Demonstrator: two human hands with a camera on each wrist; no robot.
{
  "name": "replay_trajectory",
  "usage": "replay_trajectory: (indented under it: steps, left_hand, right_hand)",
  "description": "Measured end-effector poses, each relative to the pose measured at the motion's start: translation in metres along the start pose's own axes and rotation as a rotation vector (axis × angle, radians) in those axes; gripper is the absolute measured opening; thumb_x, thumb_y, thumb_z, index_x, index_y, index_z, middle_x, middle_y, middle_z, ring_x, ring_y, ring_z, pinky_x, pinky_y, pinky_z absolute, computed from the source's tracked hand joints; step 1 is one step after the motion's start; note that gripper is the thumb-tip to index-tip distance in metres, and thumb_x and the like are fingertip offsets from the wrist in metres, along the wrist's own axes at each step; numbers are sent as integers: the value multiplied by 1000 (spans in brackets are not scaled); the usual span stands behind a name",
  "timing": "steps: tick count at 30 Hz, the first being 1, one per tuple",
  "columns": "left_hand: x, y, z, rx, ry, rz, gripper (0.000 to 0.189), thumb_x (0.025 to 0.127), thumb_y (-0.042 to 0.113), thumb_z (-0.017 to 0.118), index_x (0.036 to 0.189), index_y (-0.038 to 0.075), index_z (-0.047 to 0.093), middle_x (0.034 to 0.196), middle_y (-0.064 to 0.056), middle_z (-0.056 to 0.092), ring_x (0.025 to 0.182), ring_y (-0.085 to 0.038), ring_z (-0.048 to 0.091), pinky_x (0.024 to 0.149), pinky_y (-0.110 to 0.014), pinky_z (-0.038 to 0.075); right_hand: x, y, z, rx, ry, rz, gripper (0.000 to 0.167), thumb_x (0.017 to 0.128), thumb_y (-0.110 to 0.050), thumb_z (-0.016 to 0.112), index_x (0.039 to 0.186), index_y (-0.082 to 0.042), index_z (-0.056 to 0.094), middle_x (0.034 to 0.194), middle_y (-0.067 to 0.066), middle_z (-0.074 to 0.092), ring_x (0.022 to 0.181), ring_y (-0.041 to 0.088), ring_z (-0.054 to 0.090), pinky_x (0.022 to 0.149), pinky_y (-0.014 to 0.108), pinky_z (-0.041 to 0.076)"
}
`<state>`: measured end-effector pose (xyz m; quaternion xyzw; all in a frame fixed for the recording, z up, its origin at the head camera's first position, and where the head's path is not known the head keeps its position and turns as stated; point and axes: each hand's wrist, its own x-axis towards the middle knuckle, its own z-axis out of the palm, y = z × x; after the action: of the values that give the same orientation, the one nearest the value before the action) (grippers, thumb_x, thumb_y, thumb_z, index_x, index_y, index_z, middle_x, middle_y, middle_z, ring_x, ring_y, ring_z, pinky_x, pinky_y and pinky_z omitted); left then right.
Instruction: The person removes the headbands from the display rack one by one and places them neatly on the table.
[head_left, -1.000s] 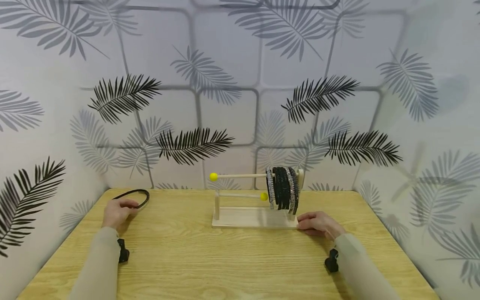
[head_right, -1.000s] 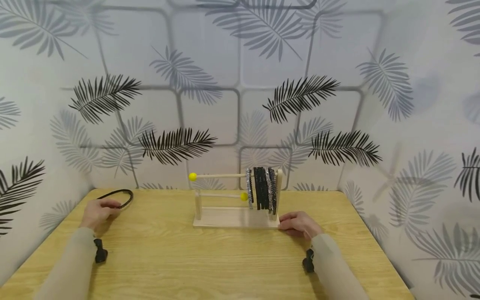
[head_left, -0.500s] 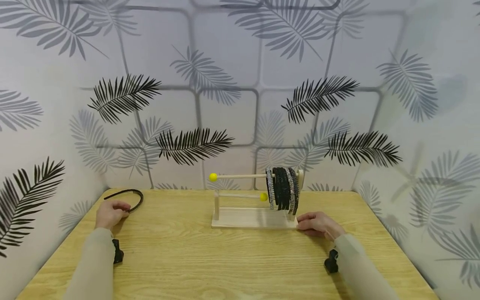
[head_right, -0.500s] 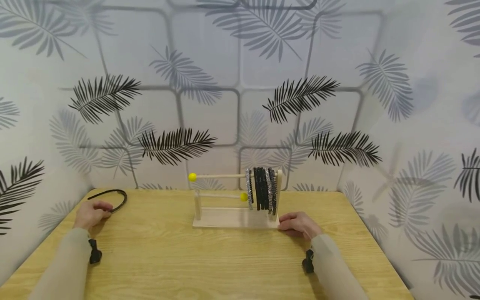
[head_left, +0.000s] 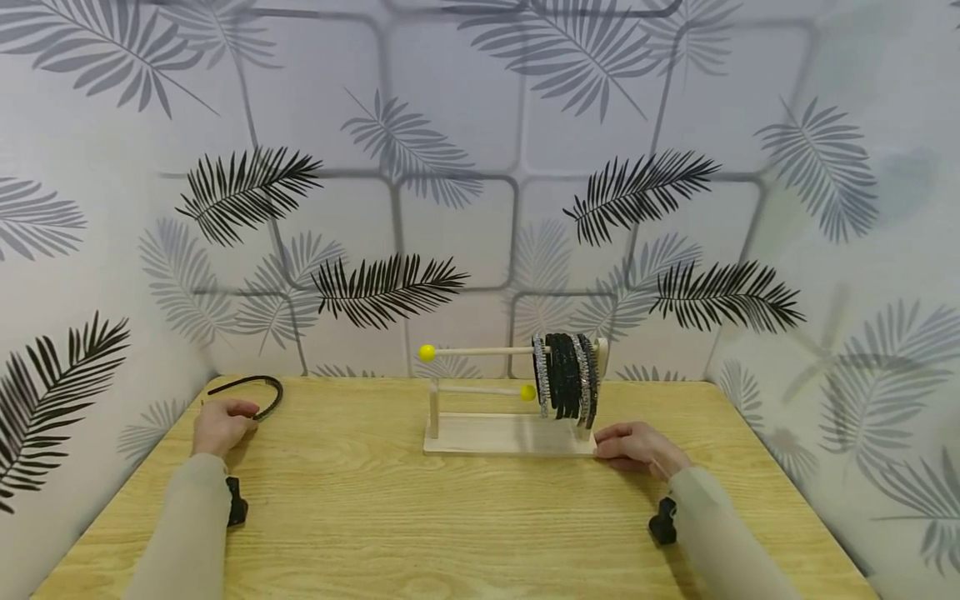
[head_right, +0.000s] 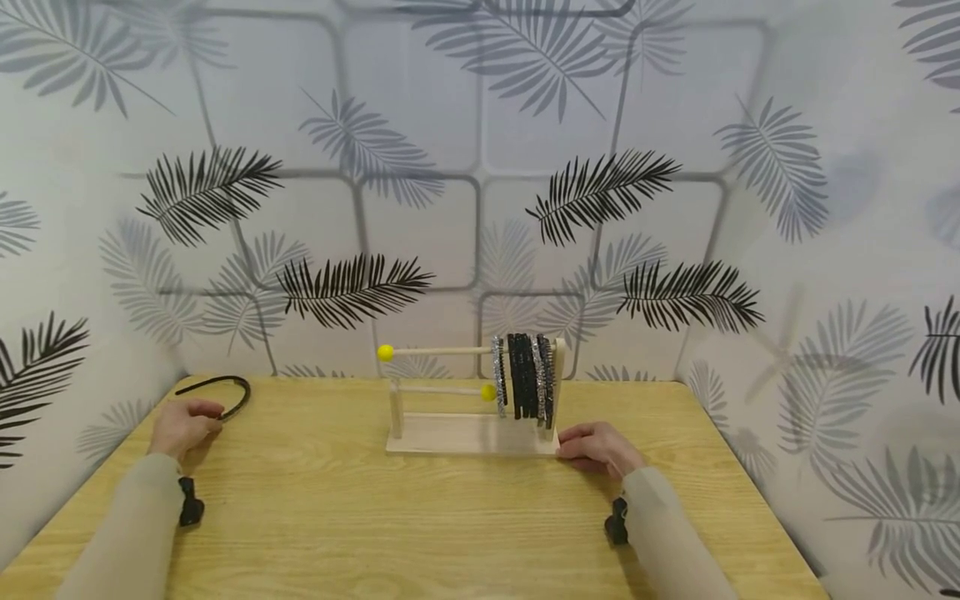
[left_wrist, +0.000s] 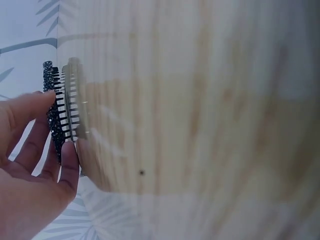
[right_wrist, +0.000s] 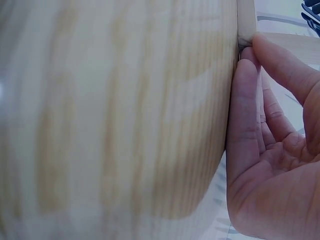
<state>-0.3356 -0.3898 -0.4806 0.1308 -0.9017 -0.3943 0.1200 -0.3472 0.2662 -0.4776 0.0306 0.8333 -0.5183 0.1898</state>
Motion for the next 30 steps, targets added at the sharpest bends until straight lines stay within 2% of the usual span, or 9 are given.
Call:
replay_trajectory:
  steps: [3,7,12,16,25,28,30]
  left_hand:
    - [0,0,1,-27,1,-44,28,84,3,68,111,-8,68,116,-30,63,105,-44,55,89,-52,46]
    - [-1,1,0,-40,18,-75,25,85,3,66,108,-7,70,113,-29,64,103,-42,55,88,-51,46]
    - [-2,0,-1,-13,39,-66,22,83,2,67,104,-6,72,107,-27,67,100,-40,57,81,-44,46]
    - [-3,3,-2,-24,43,-73,26,82,1,65,107,-6,71,107,-27,66,98,-39,57,77,-41,47]
    - [-4,7,-1,-25,91,-64,30,83,1,60,111,-7,70,114,-29,65,110,-45,53,93,-55,43]
    - [-4,9,0,-38,117,-62,28,87,6,64,111,-6,69,115,-28,66,112,-45,53,95,-54,43]
    - [-4,11,0,-59,136,-66,28,89,9,66,113,-5,69,113,-25,68,110,-42,55,90,-49,45]
  right_hand:
    - [0,1,0,3,-5,-5,50,88,-14,73,133,3,57,117,11,68,93,12,68,83,33,58]
    - [0,1,1,9,-1,0,49,88,-14,73,132,3,58,116,11,69,93,12,69,82,33,58]
    - [1,1,1,8,6,11,48,88,-14,73,131,2,59,113,8,70,91,11,69,81,32,58]
    - [1,2,1,12,4,11,48,88,-14,73,131,1,59,114,8,70,92,11,68,82,32,58]
    - [2,2,0,30,0,1,48,88,-13,73,132,2,58,113,8,70,92,11,69,82,32,58]
    - [2,2,0,34,0,4,49,88,-13,74,132,2,58,113,8,70,92,11,69,83,32,58]
    - [3,3,0,35,0,3,49,87,-12,74,132,2,58,113,8,70,92,11,69,83,32,58]
